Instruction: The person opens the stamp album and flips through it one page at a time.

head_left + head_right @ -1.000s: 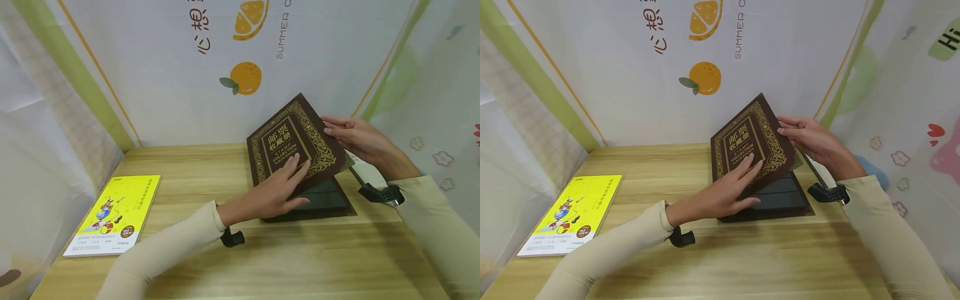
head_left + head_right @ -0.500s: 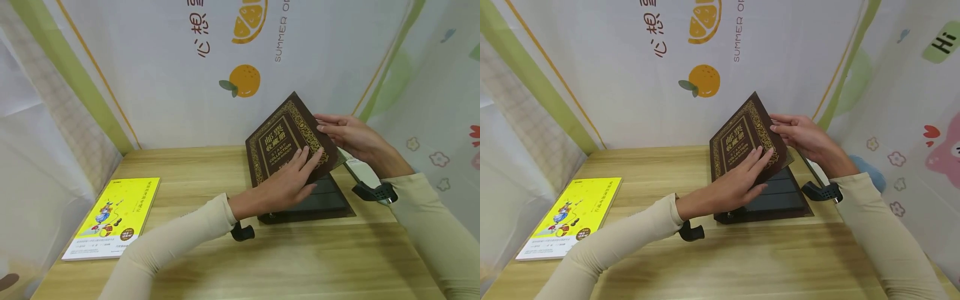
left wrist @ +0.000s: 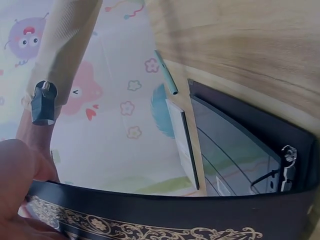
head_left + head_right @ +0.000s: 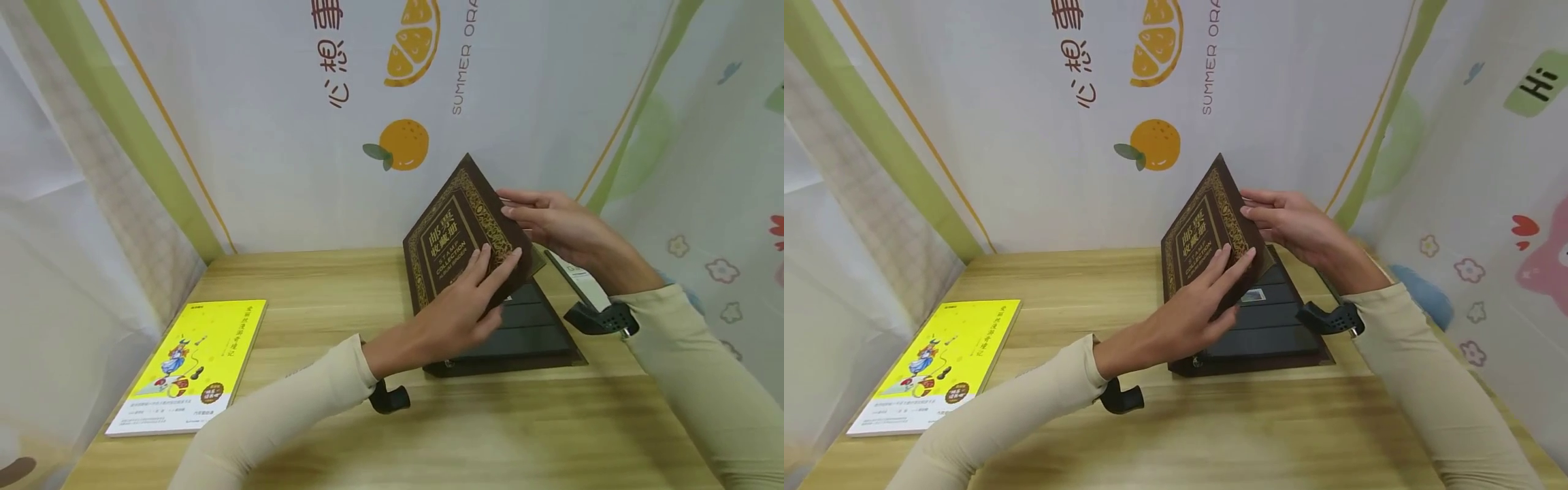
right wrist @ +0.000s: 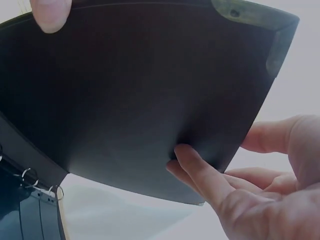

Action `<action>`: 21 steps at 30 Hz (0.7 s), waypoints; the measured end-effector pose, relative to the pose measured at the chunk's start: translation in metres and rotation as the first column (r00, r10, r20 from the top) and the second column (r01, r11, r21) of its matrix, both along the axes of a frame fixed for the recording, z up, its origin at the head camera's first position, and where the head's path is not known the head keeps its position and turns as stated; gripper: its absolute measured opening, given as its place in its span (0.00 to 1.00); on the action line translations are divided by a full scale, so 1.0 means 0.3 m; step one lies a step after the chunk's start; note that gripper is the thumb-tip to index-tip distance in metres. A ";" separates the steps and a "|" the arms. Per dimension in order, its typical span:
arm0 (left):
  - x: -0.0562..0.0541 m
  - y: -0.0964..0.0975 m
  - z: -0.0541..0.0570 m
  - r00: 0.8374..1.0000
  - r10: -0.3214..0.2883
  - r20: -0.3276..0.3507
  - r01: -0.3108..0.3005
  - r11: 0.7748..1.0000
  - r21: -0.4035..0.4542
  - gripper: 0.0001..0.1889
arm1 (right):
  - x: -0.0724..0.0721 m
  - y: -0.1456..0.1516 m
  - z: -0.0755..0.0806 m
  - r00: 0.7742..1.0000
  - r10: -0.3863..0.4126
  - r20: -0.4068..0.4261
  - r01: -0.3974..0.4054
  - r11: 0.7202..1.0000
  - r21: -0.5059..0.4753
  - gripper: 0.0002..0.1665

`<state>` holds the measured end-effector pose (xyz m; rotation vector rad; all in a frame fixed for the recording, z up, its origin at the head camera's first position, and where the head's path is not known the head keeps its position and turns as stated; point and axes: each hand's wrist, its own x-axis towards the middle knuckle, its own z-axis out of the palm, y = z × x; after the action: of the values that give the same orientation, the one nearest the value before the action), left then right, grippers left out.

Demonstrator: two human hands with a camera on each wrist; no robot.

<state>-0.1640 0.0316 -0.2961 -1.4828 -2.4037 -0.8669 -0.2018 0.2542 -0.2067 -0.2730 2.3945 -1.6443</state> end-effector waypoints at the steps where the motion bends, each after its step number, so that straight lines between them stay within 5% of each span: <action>1: 0.003 -0.004 -0.003 1.000 0.006 0.005 -0.006 1.000 0.015 0.43 | 0.000 -0.008 0.002 1.000 0.007 0.001 -0.007 1.000 -0.009 0.41; 13: 0.009 -0.047 0.008 0.997 0.049 0.053 -0.057 0.987 0.149 0.45 | 0.003 -0.070 0.022 0.995 0.094 -0.030 -0.096 0.993 -0.063 0.40; 21: 0.017 -0.087 -0.001 0.993 0.084 0.081 -0.096 0.983 0.156 0.48 | 0.006 -0.102 -0.025 0.983 0.169 -0.078 -0.177 0.977 -0.120 0.38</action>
<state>-0.1588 0.0055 -0.2964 -1.2954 -2.3684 -1.0830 -0.2001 0.2237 -0.2141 -0.5511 2.2438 -1.7326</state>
